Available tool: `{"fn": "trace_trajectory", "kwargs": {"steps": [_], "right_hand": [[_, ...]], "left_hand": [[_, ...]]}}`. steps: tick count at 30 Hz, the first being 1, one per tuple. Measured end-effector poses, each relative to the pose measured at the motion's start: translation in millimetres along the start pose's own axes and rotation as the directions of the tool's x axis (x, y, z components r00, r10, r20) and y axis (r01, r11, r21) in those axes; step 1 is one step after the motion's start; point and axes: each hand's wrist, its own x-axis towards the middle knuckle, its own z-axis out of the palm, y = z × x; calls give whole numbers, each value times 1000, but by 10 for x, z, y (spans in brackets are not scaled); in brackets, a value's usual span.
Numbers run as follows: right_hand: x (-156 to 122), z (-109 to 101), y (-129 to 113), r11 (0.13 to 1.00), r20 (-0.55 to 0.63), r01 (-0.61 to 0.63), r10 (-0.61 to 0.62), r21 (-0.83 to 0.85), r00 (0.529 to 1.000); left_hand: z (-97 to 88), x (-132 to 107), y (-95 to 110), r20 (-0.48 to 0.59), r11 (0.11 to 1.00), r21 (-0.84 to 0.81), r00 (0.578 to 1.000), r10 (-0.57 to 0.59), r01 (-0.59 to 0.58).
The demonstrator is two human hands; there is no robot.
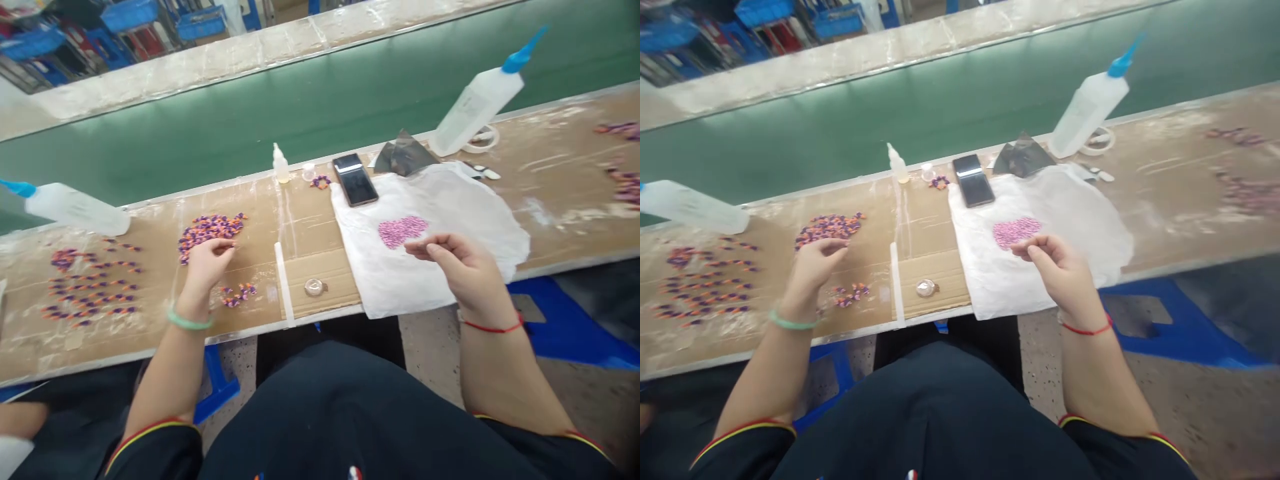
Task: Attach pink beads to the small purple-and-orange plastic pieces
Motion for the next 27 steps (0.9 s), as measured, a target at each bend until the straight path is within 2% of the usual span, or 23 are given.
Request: {"fn": "trace_trajectory", "kwargs": {"steps": [2, 3, 5, 9, 11, 14, 18, 22, 27], "right_hand": [[50, -71, 97, 999, -44, 27, -29, -43, 999], [80, -104, 150, 993, -56, 62, -68, -101, 996], [142, -153, 252, 948, -32, 141, -157, -284, 987], [242, -130, 365, 865, 71, 220, -210, -450, 975], [280, -67, 378, 830, 136, 265, -228, -491, 964], [329, 30, 383, 778, 187, 313, -251, -545, 950], [382, 84, 395, 726, 212, 334, -258, -601, 943], [428, 82, 407, 685, 240, 353, -259, -637, 935], [463, 120, 429, 628, 272, 377, -261, -681, 926]], "left_hand": [[29, -98, 27, 31, 975, -219, 999, -25, 32], [50, -146, 47, 55, 884, -459, 996, -73, 90], [95, -244, 108, 124, 769, -627, 991, -59, 124], [142, -439, 295, 173, 592, -794, 985, -2, 140], [132, -517, 374, 208, 542, -824, 978, 15, 167], [95, -606, 432, 272, 552, -808, 962, 36, 208], [86, -704, 424, 305, 607, -767, 950, 61, 208], [155, -801, 404, 396, 639, -727, 914, 93, 250], [253, -920, 413, 441, 723, -659, 886, 144, 210]]}}
